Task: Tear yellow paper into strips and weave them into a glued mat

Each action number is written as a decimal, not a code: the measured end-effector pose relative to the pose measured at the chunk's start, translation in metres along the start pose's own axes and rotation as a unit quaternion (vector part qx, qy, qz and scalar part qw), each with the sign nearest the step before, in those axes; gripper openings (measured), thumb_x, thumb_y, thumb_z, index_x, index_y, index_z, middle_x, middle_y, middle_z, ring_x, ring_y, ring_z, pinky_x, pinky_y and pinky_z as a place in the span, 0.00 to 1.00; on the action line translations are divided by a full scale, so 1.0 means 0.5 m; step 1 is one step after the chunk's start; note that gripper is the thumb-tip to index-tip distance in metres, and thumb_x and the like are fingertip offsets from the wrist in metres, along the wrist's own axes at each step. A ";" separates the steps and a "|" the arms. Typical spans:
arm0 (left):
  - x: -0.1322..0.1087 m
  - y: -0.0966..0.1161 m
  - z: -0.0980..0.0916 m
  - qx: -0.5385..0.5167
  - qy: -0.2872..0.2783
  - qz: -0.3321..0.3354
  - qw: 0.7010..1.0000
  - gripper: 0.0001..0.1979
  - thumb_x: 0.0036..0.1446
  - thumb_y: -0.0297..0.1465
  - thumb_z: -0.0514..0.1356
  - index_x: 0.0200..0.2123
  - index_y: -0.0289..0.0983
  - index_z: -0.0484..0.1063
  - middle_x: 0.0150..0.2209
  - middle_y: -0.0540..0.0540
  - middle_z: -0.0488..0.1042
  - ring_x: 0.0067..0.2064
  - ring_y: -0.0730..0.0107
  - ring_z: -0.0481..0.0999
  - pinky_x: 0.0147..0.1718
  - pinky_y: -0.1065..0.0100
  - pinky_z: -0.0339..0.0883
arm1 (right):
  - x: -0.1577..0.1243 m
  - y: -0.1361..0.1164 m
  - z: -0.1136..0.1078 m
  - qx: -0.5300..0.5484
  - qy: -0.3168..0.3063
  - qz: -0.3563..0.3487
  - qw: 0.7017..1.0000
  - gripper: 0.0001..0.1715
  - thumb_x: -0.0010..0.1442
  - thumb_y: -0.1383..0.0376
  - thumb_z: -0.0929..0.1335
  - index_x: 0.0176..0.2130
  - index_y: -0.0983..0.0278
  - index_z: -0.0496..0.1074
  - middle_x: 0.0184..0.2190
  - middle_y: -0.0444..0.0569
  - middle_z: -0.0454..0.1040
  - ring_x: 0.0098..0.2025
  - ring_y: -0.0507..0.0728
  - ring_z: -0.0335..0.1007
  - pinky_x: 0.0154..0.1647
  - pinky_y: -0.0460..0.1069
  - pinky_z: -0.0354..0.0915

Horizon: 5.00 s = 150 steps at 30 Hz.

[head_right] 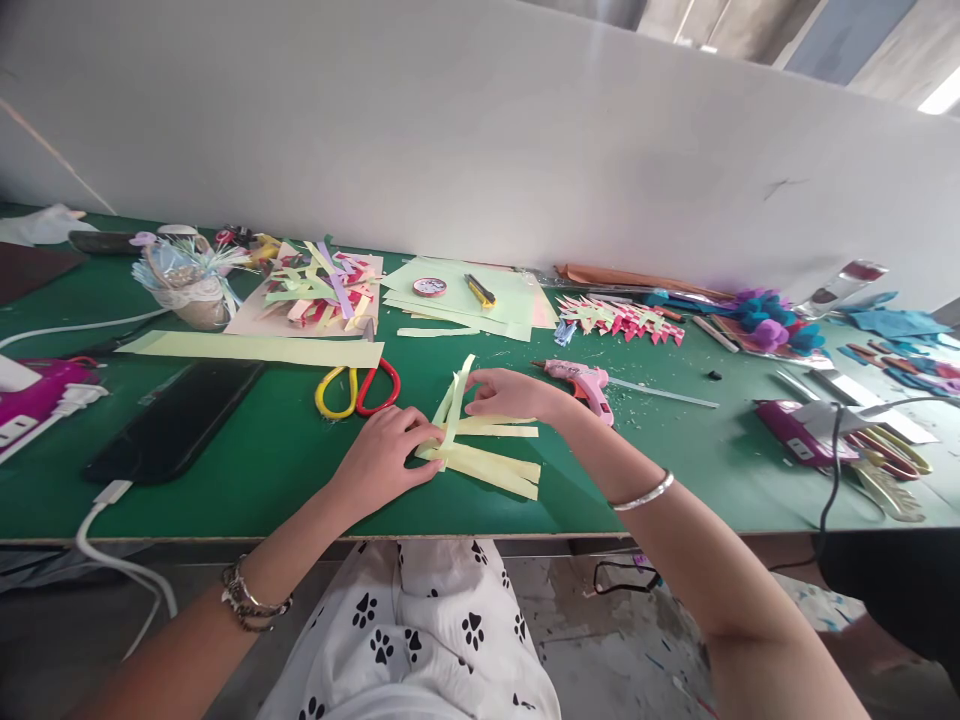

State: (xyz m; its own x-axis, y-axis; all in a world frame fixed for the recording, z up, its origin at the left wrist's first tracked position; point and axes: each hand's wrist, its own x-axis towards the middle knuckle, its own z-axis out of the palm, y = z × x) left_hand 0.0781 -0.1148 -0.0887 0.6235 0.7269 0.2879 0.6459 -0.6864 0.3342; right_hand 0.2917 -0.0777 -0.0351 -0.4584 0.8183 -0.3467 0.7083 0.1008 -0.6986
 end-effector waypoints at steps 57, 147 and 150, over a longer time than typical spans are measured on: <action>-0.003 -0.002 0.008 0.080 0.013 0.039 0.996 0.10 0.54 0.36 0.57 0.38 0.39 0.72 0.34 0.46 0.68 0.38 0.62 0.66 0.45 0.56 0.59 | 0.101 -0.217 -0.065 -0.200 -0.161 0.015 0.966 0.14 0.48 0.64 0.69 0.39 0.60 0.73 0.23 0.42 0.70 0.29 0.51 0.64 0.35 0.48 0.58; 0.001 0.002 -0.022 -0.097 -0.117 -0.044 0.987 0.18 0.56 0.30 0.57 0.51 0.41 0.62 0.47 0.46 0.67 0.42 0.65 0.73 0.36 0.66 0.69 | -0.051 0.008 0.129 -0.202 0.166 -0.137 0.955 0.14 0.57 0.59 0.65 0.44 0.60 0.62 0.46 0.50 0.67 0.47 0.58 0.61 0.52 0.57 0.51; 0.004 0.004 -0.027 -0.097 -0.116 -0.055 0.987 0.19 0.56 0.30 0.56 0.52 0.41 0.61 0.48 0.44 0.65 0.39 0.66 0.74 0.33 0.67 0.70 | -0.049 0.006 0.135 -0.224 0.184 -0.138 0.947 0.15 0.58 0.60 0.65 0.45 0.61 0.61 0.46 0.50 0.68 0.47 0.58 0.62 0.53 0.58 0.49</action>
State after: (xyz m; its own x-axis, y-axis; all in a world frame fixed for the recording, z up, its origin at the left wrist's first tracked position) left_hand 0.0748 -0.1146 -0.0751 0.6523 0.7572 0.0343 0.6329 -0.5691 0.5249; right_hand 0.2689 -0.1354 -0.0709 -0.4996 0.8594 0.1090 0.7831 0.5018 -0.3673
